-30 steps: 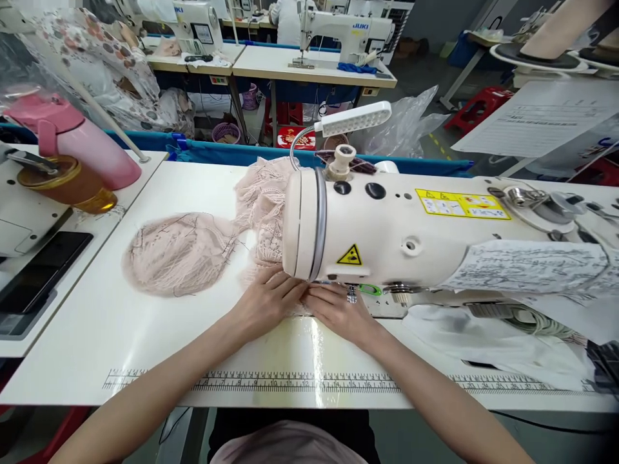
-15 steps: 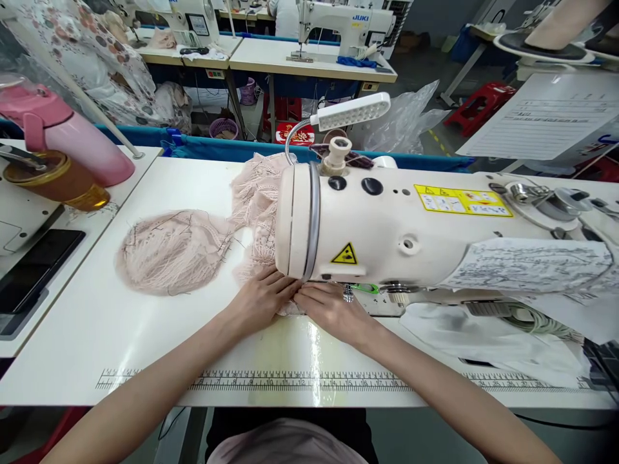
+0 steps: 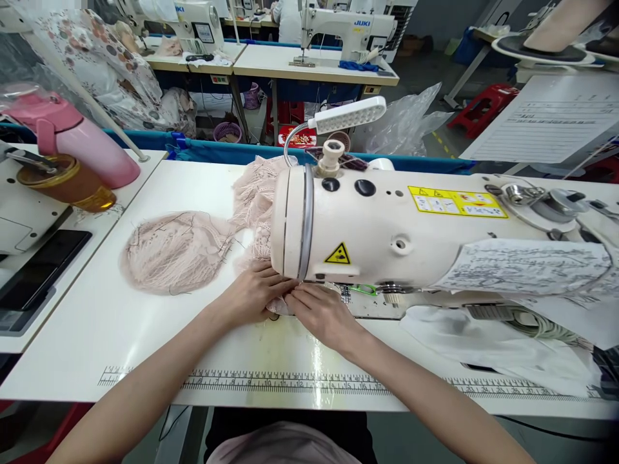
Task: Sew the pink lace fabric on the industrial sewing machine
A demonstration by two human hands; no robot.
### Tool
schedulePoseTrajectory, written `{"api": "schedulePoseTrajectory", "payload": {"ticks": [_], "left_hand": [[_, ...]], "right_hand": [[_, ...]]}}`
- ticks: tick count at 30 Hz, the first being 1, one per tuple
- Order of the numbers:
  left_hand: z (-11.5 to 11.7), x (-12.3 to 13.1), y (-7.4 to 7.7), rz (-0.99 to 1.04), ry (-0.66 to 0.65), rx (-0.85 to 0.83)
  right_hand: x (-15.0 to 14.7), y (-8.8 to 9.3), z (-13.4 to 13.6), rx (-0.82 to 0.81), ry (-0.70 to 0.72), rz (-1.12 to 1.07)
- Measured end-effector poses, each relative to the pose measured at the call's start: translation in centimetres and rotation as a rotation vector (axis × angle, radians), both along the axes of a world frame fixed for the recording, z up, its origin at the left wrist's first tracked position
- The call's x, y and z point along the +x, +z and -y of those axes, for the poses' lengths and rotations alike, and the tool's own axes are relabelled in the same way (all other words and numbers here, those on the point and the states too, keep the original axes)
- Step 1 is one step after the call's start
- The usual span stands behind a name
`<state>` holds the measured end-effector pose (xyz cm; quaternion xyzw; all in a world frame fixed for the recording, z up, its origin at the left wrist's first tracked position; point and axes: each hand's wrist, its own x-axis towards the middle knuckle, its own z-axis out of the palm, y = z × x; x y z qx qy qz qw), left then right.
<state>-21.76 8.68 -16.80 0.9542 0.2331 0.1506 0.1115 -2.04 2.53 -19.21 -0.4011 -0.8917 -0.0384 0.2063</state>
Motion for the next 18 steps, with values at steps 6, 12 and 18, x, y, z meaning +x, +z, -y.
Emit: {"api": "schedulePoseTrajectory", "payload": {"ticks": [6,12,18], "left_hand": [[-0.05,-0.09,-0.22,-0.008,0.018,0.001],[-0.13,-0.14,-0.40,-0.008,0.024,0.016],[-0.09,0.05,0.20,0.001,0.030,0.012]], "right_hand": [[0.30,-0.43,0.13,-0.017,-0.002,-0.020],[0.36,-0.55,0.22,-0.001,-0.029,-0.005],[0.27,-0.94,0.00,0.008,-0.037,-0.004]]}}
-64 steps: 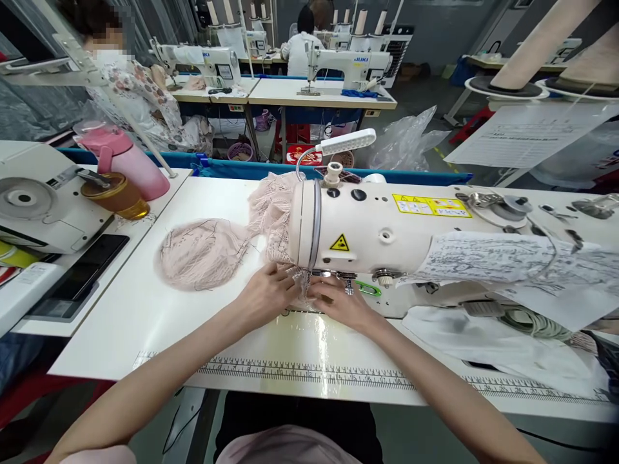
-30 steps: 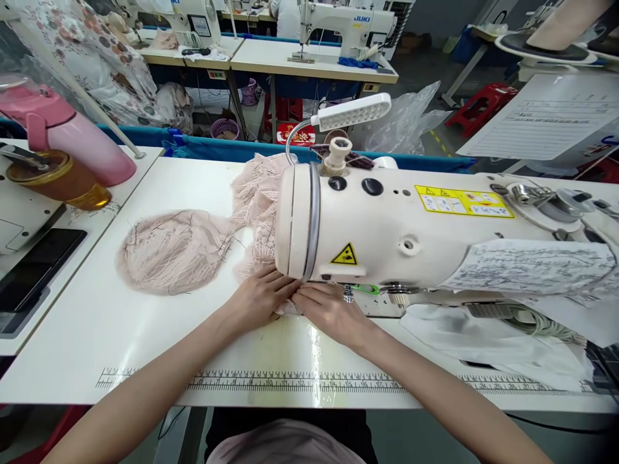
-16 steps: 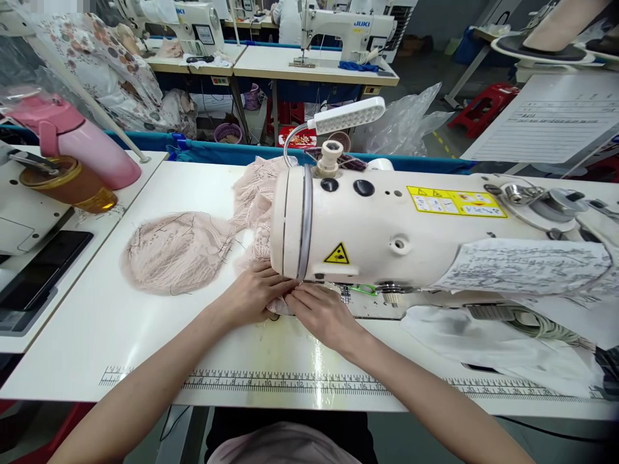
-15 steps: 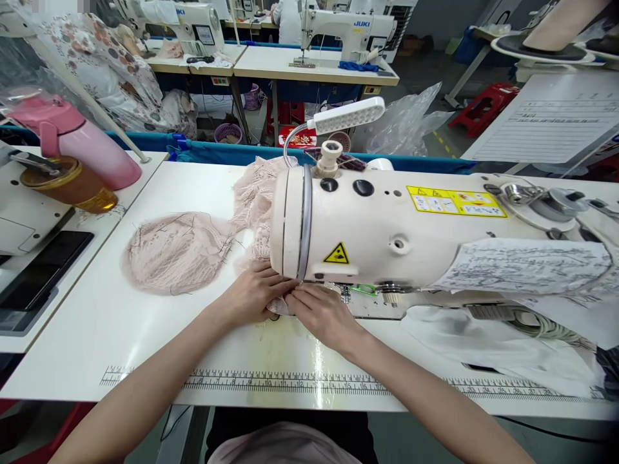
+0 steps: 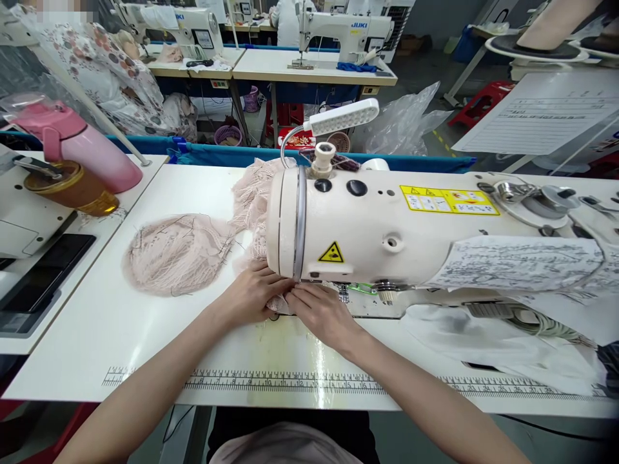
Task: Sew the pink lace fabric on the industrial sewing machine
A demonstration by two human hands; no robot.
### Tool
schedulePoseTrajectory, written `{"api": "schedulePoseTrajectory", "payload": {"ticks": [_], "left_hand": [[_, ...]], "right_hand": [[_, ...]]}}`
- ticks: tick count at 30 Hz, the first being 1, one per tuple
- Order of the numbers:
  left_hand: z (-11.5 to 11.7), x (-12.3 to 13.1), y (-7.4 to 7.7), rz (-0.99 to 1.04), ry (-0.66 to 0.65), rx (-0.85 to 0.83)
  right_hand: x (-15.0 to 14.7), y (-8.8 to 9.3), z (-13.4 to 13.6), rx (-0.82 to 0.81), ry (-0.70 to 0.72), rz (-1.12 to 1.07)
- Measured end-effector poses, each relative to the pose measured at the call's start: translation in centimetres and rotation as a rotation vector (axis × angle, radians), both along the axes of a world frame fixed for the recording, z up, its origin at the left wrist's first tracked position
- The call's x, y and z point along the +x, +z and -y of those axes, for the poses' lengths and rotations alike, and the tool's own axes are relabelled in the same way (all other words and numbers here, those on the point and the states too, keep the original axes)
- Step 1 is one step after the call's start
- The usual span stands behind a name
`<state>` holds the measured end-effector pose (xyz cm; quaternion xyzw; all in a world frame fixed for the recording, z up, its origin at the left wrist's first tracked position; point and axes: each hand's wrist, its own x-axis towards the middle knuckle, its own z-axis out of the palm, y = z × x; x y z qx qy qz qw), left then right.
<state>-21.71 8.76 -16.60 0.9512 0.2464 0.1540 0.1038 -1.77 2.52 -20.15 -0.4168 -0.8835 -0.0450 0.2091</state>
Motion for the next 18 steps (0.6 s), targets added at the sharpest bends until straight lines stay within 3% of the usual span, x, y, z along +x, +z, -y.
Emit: {"api": "schedulePoseTrajectory", "payload": {"ticks": [7,18], "left_hand": [[0.1,0.4,0.5,-0.021,0.025,0.006],[0.2,0.4,-0.1,0.039,0.018,0.075]], "right_hand": [[0.0,0.0,-0.1,0.017,-0.021,0.000],[1.0,1.2,0.0,0.236,-0.118,0.074]]}}
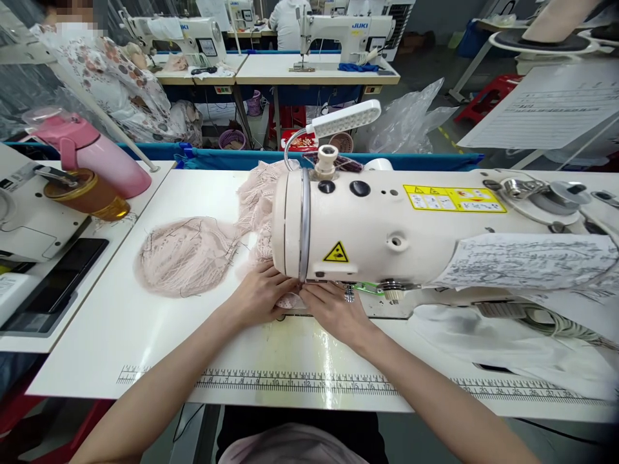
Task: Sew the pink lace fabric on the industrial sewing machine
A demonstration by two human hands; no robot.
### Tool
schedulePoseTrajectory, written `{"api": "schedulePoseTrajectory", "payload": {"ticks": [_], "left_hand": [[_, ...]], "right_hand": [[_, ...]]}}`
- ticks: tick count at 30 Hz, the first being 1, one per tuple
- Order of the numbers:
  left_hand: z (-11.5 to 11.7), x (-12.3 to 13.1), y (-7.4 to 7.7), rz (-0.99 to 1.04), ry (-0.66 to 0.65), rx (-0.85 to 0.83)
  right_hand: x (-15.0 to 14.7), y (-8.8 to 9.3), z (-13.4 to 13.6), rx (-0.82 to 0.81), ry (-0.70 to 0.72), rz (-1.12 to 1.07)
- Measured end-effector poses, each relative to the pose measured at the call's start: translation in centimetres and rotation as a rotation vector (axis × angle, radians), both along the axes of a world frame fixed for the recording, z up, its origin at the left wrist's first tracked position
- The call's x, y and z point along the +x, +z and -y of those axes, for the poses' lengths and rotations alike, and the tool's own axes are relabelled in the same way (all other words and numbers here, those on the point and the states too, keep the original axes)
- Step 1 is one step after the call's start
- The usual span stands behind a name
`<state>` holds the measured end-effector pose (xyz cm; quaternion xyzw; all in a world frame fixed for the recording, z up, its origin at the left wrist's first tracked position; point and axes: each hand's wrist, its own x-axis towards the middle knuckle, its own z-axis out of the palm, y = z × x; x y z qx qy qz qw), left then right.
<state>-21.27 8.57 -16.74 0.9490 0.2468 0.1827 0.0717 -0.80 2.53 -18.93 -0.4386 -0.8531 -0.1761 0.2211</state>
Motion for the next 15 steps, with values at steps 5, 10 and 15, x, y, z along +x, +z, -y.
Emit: {"api": "schedulePoseTrajectory", "payload": {"ticks": [5,10,15], "left_hand": [[0.01,0.01,-0.18,0.000,0.004,0.057],[0.06,0.05,-0.37,-0.014,0.026,0.100],[0.08,0.27,-0.33,-0.015,0.036,0.153]], "right_hand": [[0.25,0.19,0.04,0.023,-0.054,0.068],[0.47,0.56,-0.07,-0.001,-0.041,0.097],[0.69,0.87,0.12,-0.041,-0.134,0.180]]}}
